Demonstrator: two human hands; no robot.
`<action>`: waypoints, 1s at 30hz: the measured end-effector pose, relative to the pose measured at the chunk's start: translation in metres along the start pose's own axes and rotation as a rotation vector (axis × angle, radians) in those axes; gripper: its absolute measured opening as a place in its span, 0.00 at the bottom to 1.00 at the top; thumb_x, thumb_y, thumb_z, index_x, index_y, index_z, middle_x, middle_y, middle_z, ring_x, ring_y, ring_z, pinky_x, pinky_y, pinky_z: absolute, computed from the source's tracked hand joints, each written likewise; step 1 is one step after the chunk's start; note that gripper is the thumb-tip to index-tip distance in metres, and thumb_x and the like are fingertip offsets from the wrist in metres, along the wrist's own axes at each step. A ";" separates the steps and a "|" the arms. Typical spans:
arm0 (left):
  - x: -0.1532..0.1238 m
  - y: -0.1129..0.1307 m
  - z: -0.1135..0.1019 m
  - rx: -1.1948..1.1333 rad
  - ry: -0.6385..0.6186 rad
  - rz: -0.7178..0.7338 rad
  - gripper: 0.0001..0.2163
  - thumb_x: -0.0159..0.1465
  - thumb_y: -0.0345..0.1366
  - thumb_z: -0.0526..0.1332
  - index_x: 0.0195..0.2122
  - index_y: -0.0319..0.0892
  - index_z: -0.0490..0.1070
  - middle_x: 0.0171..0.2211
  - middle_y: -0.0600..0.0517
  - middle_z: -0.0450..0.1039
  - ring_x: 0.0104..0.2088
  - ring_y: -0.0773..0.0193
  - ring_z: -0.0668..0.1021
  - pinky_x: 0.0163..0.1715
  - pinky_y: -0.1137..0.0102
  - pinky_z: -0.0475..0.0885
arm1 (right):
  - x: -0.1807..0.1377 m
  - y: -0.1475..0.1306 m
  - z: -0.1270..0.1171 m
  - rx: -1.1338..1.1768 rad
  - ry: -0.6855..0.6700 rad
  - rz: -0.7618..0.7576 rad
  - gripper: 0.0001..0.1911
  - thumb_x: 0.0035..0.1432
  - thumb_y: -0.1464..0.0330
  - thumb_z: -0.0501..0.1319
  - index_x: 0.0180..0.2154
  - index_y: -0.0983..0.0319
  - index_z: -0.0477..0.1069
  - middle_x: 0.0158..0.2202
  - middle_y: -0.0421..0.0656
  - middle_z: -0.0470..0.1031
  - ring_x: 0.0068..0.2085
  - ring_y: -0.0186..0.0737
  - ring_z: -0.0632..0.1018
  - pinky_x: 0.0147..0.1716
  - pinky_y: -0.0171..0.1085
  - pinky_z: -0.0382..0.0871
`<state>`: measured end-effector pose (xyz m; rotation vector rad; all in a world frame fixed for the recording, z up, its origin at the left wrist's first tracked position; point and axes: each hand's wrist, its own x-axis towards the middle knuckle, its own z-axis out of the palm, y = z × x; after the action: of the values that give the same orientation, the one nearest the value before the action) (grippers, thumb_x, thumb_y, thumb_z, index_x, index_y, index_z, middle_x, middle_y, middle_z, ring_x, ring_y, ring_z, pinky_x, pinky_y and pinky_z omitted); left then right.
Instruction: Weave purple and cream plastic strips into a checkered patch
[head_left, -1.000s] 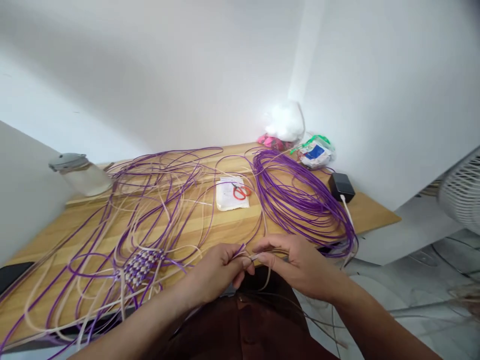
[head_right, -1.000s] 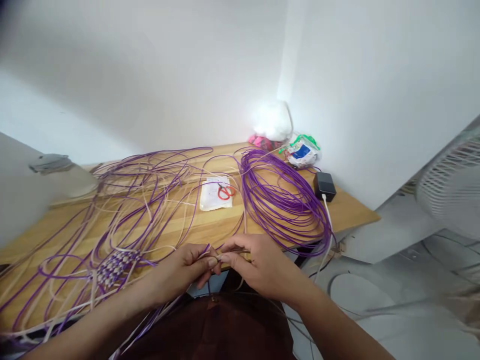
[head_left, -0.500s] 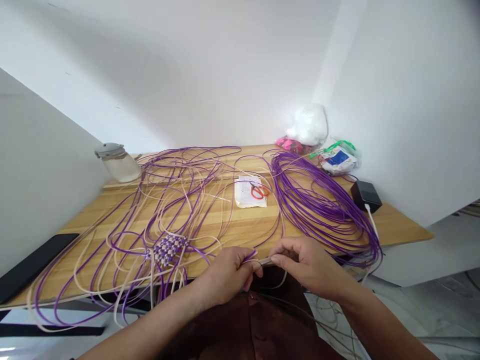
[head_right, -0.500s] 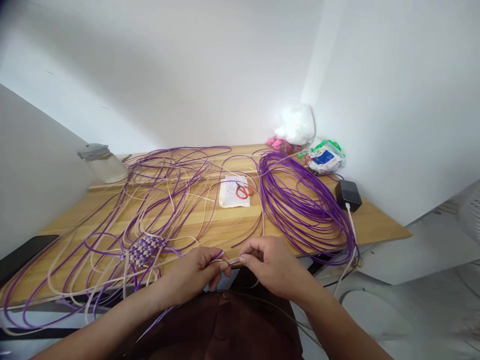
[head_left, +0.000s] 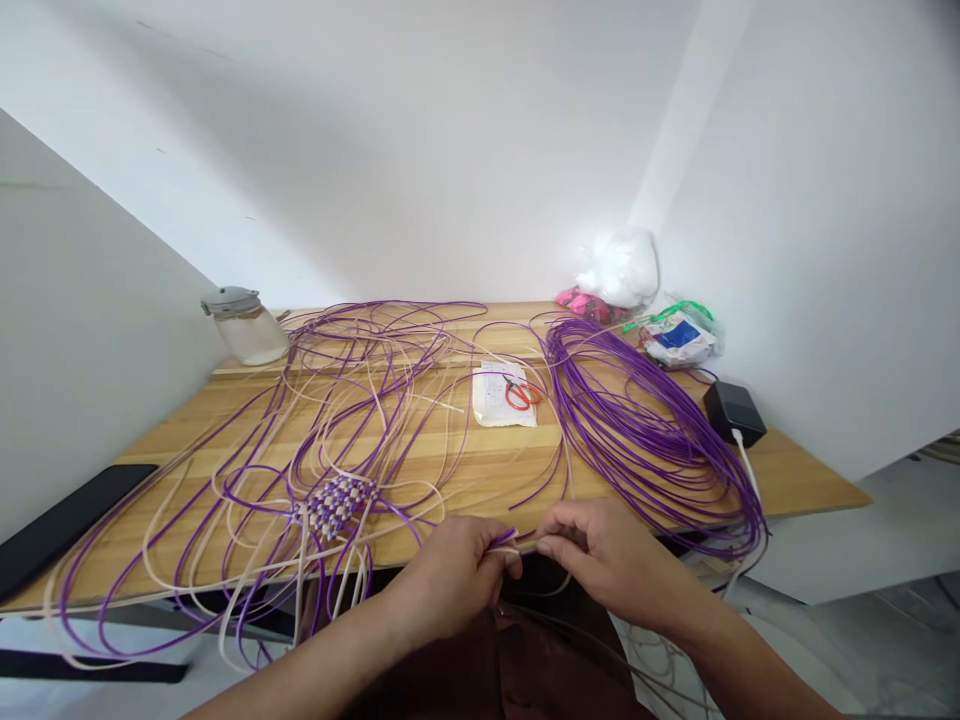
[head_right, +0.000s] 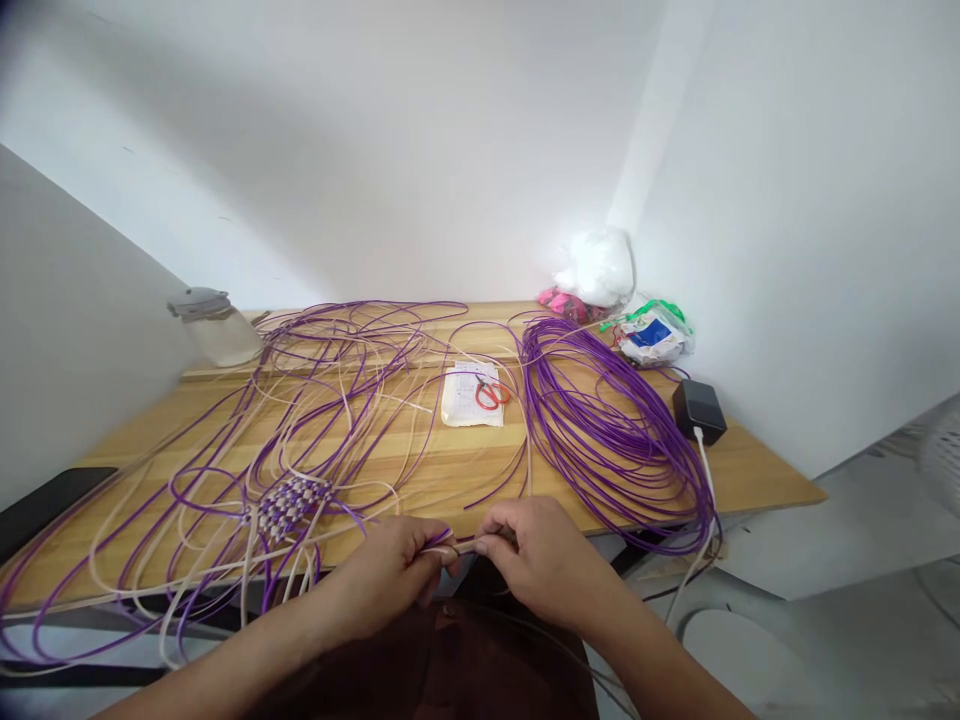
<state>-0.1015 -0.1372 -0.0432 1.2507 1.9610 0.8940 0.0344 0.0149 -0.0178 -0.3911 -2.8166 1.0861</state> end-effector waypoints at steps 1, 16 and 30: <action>0.000 -0.001 0.001 0.000 -0.003 -0.002 0.12 0.61 0.35 0.51 0.27 0.42 0.73 0.17 0.57 0.69 0.21 0.68 0.71 0.24 0.76 0.61 | 0.000 0.001 0.000 -0.018 0.000 -0.006 0.10 0.58 0.68 0.57 0.29 0.62 0.75 0.24 0.39 0.74 0.26 0.33 0.71 0.25 0.32 0.54; 0.030 -0.004 -0.014 -0.331 -0.019 -0.064 0.13 0.58 0.42 0.59 0.26 0.37 0.73 0.18 0.54 0.70 0.18 0.71 0.68 0.20 0.76 0.60 | 0.047 0.007 -0.025 0.114 -0.199 -0.007 0.10 0.56 0.65 0.59 0.30 0.64 0.76 0.26 0.40 0.75 0.27 0.33 0.71 0.26 0.31 0.59; 0.064 -0.019 -0.056 -1.096 0.142 0.000 0.13 0.54 0.42 0.68 0.31 0.38 0.71 0.32 0.51 0.74 0.19 0.77 0.69 0.25 0.77 0.60 | 0.133 0.063 -0.014 0.701 -0.246 0.181 0.24 0.50 0.52 0.65 0.36 0.68 0.73 0.25 0.39 0.68 0.19 0.23 0.60 0.17 0.28 0.48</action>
<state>-0.1772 -0.0950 -0.0365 0.5286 1.1750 1.7402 -0.0778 0.1051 -0.0504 -0.4591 -2.3746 2.1674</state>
